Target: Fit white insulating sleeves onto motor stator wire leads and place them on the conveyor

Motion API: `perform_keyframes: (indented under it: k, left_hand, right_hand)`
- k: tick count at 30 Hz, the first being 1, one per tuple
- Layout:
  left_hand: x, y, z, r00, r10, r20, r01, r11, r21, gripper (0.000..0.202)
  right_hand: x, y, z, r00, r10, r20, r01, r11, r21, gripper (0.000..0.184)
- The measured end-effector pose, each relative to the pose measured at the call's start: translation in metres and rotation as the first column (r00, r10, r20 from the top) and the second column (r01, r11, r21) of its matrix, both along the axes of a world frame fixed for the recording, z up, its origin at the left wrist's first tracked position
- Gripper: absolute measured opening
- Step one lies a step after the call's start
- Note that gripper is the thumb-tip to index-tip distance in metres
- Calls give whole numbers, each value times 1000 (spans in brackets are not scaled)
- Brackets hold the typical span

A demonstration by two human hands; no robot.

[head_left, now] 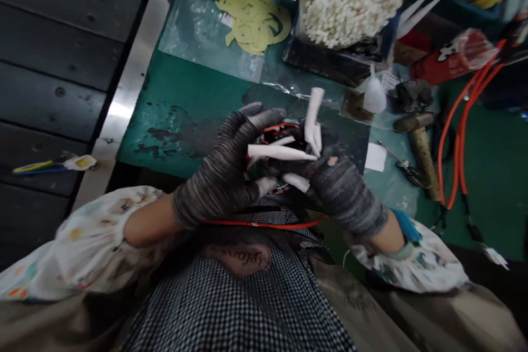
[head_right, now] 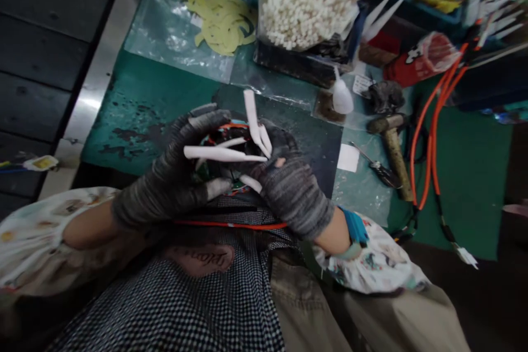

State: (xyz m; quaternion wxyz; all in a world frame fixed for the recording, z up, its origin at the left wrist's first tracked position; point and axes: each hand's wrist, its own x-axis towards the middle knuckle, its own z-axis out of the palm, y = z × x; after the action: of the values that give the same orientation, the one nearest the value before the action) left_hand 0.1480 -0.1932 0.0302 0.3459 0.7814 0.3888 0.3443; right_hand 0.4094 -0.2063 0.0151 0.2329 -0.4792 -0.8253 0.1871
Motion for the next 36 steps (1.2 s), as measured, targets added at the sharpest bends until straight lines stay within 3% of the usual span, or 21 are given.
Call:
perform_keyframes:
  k: [3, 5, 7, 8, 9, 10, 11, 13, 14, 16, 18, 21, 24, 27, 29, 33, 36]
  left_hand:
    - [-20, 35, -6, 988, -147, 54, 154, 976, -157, 83]
    - [-33, 48, -9, 982, -187, -38, 177, 968, -177, 83]
    - [-41, 50, -9, 978, -42, -206, 44, 999, 7, 87]
    - [-43, 46, -8, 955, 112, -274, -69, 984, 162, 91]
    - [-42, 42, -6, 913, 263, -312, -163, 936, 311, 95]
    - [-40, 37, -3, 880, 342, -330, -189, 889, 416, 90]
    - [-37, 32, 1, 875, 325, -358, -134, 874, 466, 71]
    - [-29, 29, 11, 896, 136, -422, 78, 888, 453, 35]
    - [-25, 29, 16, 892, 35, -451, 182, 886, 428, 32]
    - [-18, 31, 25, 869, -54, -493, 283, 870, 404, 31]
    - [-12, 27, 29, 829, -7, -559, 284, 867, 409, 29]
    - [-3, 4, 27, 703, 179, -688, 260, 836, 483, 34]
    - [4, -22, 22, 597, 383, -704, 258, 740, 621, 47]
    - [-1, -29, 19, 640, 396, -658, 277, 680, 679, 48]
    - [-11, -20, 15, 699, 358, -619, 283, 657, 699, 48]
    - [-28, 2, -3, 804, 296, -516, 240, 633, 736, 43]
    - [-26, 2, -18, 858, 308, -412, 123, 654, 746, 36]
  right_hand:
    - [-3, 32, 4, 975, 212, 62, -210, 977, -33, 38]
    - [-12, 50, 0, 974, 226, -10, -226, 973, -53, 35]
    - [-24, 61, -11, 978, 166, -128, -171, 985, -32, 36]
    - [-31, 63, -17, 973, 124, -197, -128, 992, -8, 36]
    - [-36, 65, -23, 960, 86, -268, -85, 996, 16, 36]
    - [-41, 65, -27, 940, 59, -336, -50, 998, 34, 35]
    - [-43, 65, -30, 916, 46, -398, -30, 998, 47, 32]
    - [-39, 67, -30, 877, 55, -477, -45, 998, 32, 21]
    - [-32, 70, -26, 871, 53, -488, -55, 998, 10, 18]
    - [-13, 83, -15, 893, -9, -451, 20, 1000, 20, 16]
    - [11, 106, -2, 916, -134, -377, 195, 973, 127, 13]
    - [42, 143, 15, 913, -302, -273, 379, 876, 297, 16]
    - [50, 166, 24, 928, -369, -54, 364, 864, 349, 25]
    - [41, 176, 26, 906, -417, 73, 368, 861, 350, 22]
    - [36, 179, 25, 899, -434, 57, 391, 855, 341, 16]
    - [36, 174, 24, 937, -326, -130, 350, 878, 326, 9]
    - [38, 145, 36, 909, -183, -375, 297, 915, 273, 9]
